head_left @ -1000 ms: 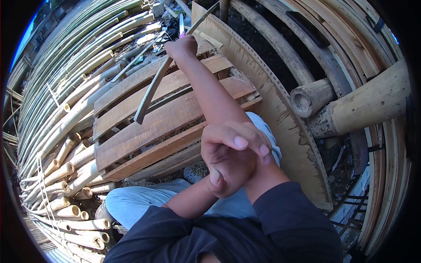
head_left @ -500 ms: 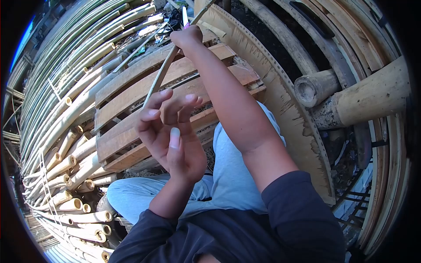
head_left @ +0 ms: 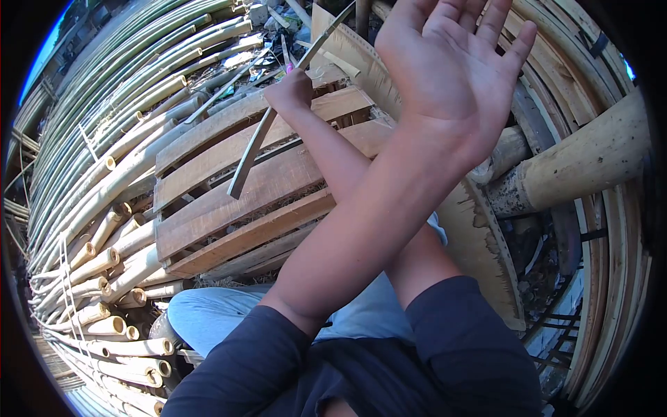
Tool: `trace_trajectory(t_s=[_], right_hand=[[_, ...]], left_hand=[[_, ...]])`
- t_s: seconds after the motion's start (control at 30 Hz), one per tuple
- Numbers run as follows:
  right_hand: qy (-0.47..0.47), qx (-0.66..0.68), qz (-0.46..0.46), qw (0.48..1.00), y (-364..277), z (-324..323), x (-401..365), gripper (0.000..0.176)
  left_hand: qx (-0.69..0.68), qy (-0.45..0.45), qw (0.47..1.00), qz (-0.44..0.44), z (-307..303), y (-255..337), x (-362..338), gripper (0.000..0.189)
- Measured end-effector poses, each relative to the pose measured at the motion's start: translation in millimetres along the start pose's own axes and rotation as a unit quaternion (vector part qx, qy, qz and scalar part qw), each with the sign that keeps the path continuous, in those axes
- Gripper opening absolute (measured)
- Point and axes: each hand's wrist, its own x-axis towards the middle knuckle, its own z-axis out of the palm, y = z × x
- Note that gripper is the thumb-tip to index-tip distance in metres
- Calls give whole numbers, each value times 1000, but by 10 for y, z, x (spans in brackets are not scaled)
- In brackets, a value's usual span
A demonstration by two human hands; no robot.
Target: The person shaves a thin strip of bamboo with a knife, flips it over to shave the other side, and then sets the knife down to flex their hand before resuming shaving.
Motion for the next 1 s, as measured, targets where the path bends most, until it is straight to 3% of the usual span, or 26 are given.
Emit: trace_trajectory(t_s=[0.03, 0.1, 0.13, 0.2, 0.27, 0.4, 0.5, 0.63, 0.8, 0.87, 0.9, 0.97, 1.0], right_hand=[[1, -1, -2, 1000, 25, 9, 16, 35], [-6, 11, -5, 1000, 77, 21, 58, 35], [0, -11, -9, 1000, 124, 13, 108, 35], [-1, -36, 2, 999, 150, -64, 155, 36], [-27, -26, 33, 999, 46, -136, 182, 38], [-75, 7, 69, 995, -44, -349, 12, 42], [-100, 15, 82, 991, -62, -329, 27, 44], [-112, 26, 93, 989, -87, -400, 43, 48], [-111, 42, 85, 989, -66, -300, 179, 52], [-46, 42, 61, 996, -4, -193, 214, 43], [-43, 44, 58, 996, 45, -178, 242, 43], [-35, 63, 52, 996, 123, -134, 296, 42], [-37, 65, 54, 996, 119, -132, 305, 42]], left_hand=[[0, -2, 1000, 0, -167, 4, -82, 31], [-78, 108, 989, -57, -406, 14, -259, 32], [-78, 107, 990, -58, -397, 34, -318, 32], [-154, 162, 975, 12, -336, 144, -492, 39], [-151, 131, 979, 36, -294, 195, -616, 41], [-36, 28, 995, 94, -348, 230, -860, 49], [267, -21, 946, 182, -352, 215, -1077, 66], [376, -76, 888, 254, -349, 256, -1249, 66], [418, -112, 856, 284, -361, 366, -1541, 65], [478, -78, 798, 359, -351, 413, -1702, 63], [476, -82, 799, 358, -339, 485, -1740, 63], [621, -70, 639, 448, -291, 730, -1770, 57], [627, -59, 623, 464, -186, 869, -1719, 52]])
